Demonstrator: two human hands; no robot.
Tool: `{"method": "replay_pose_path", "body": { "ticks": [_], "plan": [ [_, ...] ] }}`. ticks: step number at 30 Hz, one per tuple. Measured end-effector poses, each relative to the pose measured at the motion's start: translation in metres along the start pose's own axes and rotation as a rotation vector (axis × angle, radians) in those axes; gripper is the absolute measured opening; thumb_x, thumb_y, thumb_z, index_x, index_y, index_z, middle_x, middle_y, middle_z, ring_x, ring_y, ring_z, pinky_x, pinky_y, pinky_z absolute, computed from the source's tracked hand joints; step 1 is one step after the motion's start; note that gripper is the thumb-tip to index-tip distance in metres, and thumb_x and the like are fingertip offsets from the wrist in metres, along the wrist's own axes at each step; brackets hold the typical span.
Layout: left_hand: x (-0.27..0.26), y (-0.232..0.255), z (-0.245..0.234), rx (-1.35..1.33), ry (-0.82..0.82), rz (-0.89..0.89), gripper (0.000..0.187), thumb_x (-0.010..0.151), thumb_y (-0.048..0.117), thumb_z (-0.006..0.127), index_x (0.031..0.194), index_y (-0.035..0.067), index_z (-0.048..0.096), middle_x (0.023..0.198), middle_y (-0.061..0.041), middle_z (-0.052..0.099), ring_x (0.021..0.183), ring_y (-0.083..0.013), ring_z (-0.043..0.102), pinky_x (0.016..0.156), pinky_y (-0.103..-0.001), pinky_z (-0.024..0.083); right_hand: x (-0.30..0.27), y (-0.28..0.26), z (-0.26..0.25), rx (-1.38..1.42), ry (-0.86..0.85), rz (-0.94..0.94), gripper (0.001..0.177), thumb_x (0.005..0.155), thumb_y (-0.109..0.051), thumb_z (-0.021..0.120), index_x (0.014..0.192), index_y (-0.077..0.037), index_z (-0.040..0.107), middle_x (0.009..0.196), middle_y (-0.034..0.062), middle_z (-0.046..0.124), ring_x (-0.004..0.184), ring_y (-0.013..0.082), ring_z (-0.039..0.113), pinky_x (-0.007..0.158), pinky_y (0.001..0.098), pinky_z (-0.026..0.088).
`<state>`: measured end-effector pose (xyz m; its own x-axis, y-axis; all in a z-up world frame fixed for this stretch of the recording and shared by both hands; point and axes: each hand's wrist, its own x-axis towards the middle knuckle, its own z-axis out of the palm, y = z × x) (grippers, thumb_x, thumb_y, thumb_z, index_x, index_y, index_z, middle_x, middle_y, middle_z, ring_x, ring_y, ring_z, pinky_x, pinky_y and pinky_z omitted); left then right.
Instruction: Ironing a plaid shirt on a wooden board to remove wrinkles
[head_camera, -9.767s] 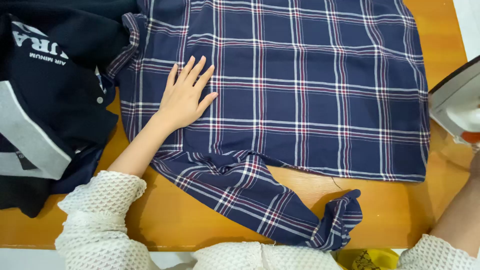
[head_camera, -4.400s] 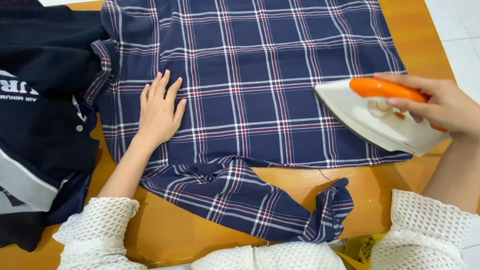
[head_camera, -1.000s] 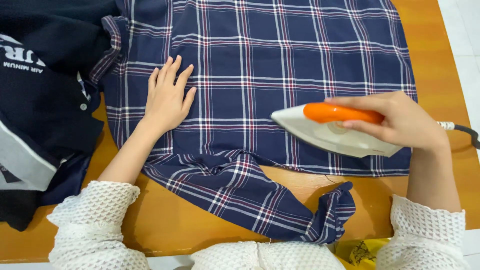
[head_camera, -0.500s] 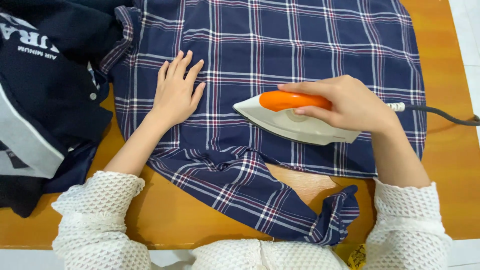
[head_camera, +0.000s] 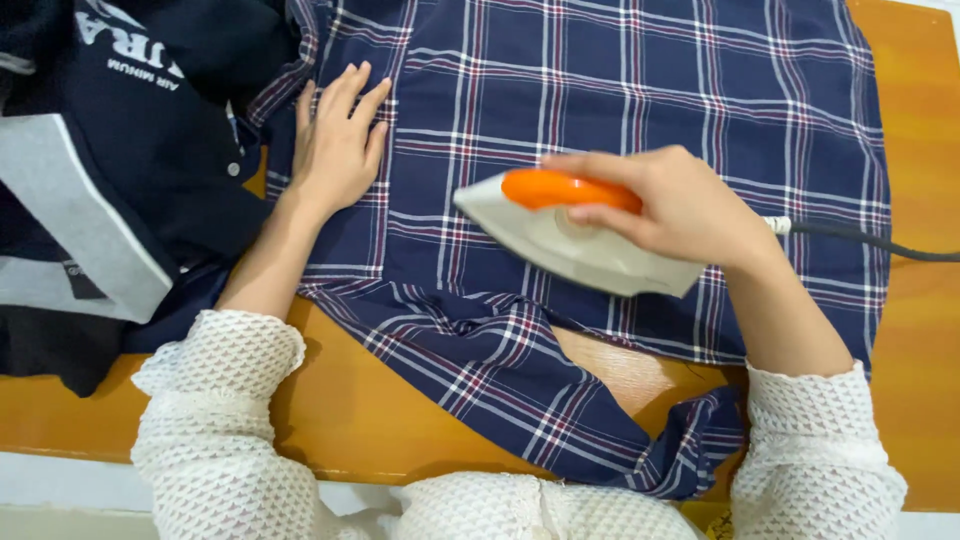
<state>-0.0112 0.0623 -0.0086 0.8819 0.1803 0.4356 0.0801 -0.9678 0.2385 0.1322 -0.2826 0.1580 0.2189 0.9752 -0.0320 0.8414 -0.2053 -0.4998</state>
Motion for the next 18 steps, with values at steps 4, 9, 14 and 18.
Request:
{"method": "replay_pose_path", "body": {
  "ticks": [4,9,14,18],
  "plan": [
    [0.0,0.0,0.001,0.008,0.005,0.006,0.048,0.106,0.016,0.061,0.153,0.008,0.054,0.16,-0.017,0.046,0.151,-0.0325,0.039,0.121,-0.063,0.022,0.022,0.006,0.002,-0.103,0.108,0.061,0.054,0.096,-0.039,0.069,0.147,-0.023,0.062,0.088,0.01,0.077,0.064,0.0218,0.07,0.063,0.0333,0.054],
    [0.0,-0.003,0.005,-0.002,0.004,0.001,0.047,0.106,0.015,0.06,0.152,0.007,0.054,0.159,-0.017,0.046,0.151,-0.0322,0.038,0.121,-0.063,0.021,0.031,0.005,0.006,0.009,-0.052,-0.179,0.052,0.091,-0.039,0.071,0.141,-0.024,0.065,0.098,0.007,0.08,0.063,0.0197,0.072,0.061,0.0314,0.055],
    [0.001,-0.003,0.006,0.011,-0.007,-0.009,0.047,0.104,0.014,0.058,0.15,0.006,0.054,0.156,-0.019,0.046,0.148,-0.0336,0.038,0.119,-0.064,0.019,0.037,-0.014,0.014,0.074,-0.081,-0.326,0.052,0.09,-0.042,0.073,0.138,-0.024,0.066,0.102,0.0066,0.08,0.07,0.0187,0.075,0.066,0.0302,0.058],
    [0.001,0.0,0.004,-0.022,-0.017,-0.037,0.045,0.107,0.009,0.055,0.152,0.007,0.053,0.159,-0.016,0.045,0.151,-0.0309,0.037,0.123,-0.062,0.019,0.046,-0.019,0.021,-0.097,0.106,-0.016,0.054,0.093,-0.04,0.071,0.144,-0.024,0.063,0.087,0.0082,0.078,0.062,0.0239,0.071,0.061,0.0359,0.054]
  ]
}}
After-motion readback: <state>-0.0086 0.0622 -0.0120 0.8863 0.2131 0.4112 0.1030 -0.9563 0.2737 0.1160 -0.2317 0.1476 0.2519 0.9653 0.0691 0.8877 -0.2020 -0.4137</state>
